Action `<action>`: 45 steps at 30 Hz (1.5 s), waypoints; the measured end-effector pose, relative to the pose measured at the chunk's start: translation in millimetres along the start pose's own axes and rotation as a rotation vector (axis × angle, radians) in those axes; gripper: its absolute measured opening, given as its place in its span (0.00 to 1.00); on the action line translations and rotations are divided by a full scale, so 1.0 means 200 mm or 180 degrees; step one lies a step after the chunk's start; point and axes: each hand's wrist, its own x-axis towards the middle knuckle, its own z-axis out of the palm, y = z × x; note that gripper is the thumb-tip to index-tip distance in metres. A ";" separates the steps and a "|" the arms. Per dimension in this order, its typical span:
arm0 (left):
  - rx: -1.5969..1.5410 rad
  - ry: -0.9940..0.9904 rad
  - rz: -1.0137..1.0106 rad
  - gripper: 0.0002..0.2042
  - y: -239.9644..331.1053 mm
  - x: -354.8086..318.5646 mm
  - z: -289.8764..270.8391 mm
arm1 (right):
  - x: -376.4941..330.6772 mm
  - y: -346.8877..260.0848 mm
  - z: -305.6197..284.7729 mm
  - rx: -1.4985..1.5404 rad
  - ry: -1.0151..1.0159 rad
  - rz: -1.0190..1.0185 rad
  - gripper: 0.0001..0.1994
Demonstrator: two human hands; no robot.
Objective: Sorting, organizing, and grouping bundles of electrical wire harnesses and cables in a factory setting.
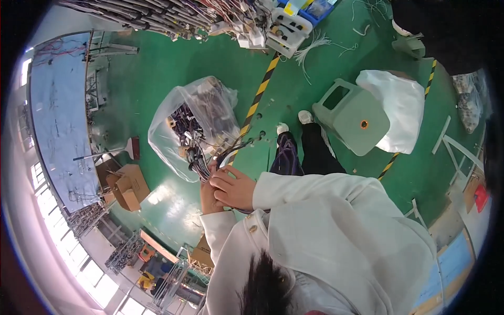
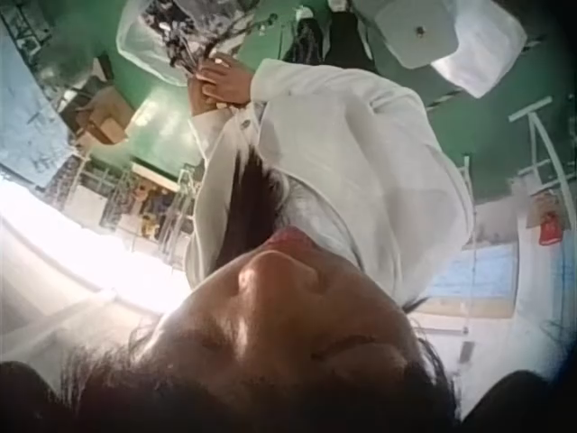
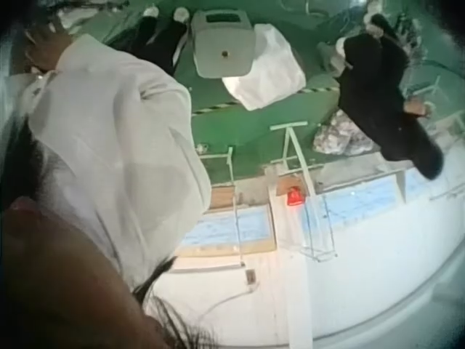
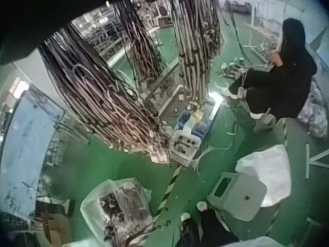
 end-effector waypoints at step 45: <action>-0.1031 0.1437 -0.0795 0.20 -0.03 -0.27 -0.41 | -0.03 0.88 -0.45 0.5037 0.0490 0.4183 0.17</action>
